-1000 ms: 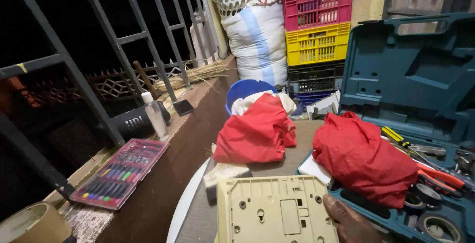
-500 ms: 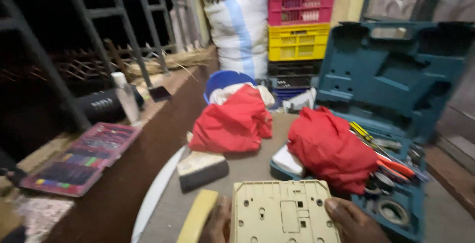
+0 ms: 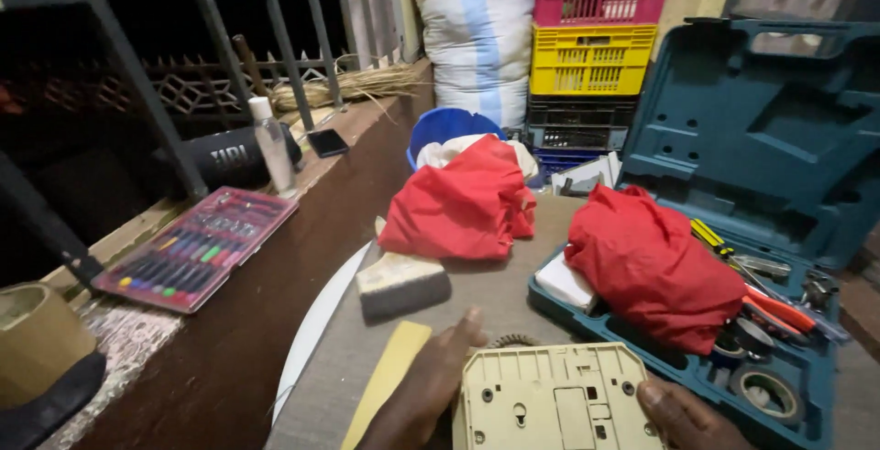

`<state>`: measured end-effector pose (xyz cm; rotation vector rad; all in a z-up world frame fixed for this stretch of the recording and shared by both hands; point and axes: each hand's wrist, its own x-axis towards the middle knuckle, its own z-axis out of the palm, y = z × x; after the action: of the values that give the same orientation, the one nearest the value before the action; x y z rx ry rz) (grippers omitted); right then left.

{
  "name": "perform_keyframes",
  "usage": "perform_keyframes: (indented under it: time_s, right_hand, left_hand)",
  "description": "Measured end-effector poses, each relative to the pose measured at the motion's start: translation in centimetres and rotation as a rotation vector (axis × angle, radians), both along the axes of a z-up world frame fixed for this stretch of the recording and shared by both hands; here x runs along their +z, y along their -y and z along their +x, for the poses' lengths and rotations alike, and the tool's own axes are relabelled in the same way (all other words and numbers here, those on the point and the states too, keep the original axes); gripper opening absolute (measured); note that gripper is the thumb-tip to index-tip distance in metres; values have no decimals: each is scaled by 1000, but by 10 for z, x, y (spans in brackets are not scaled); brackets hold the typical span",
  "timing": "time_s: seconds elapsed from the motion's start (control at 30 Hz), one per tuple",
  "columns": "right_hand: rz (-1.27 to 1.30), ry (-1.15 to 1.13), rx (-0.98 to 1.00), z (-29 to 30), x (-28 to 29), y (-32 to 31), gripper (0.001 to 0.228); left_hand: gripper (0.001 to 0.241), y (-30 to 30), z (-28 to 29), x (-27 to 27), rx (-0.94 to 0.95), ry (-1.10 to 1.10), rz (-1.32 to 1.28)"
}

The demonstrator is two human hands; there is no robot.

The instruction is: A person uses a screwdriver to remove screws from the back of a beige telephone base on a cluttered workbench.

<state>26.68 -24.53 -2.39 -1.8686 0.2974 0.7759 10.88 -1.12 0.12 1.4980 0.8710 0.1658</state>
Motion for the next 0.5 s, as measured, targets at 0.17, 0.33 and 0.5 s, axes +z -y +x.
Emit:
perform_keyframes:
  time_s: [0.17,0.33,0.5]
  right_hand:
    - [39,77,-125,-15,0,-8,54]
    - [86,379,-106,-3,-45,2,47]
    - [-34,282,-121,-17,-16,-6,50]
  left_hand:
    - [66,0,4,-12,-9,20,101]
    - [35,4,-2,-21,78,59,31]
    - [18,4,-3,-19,114,87,-25]
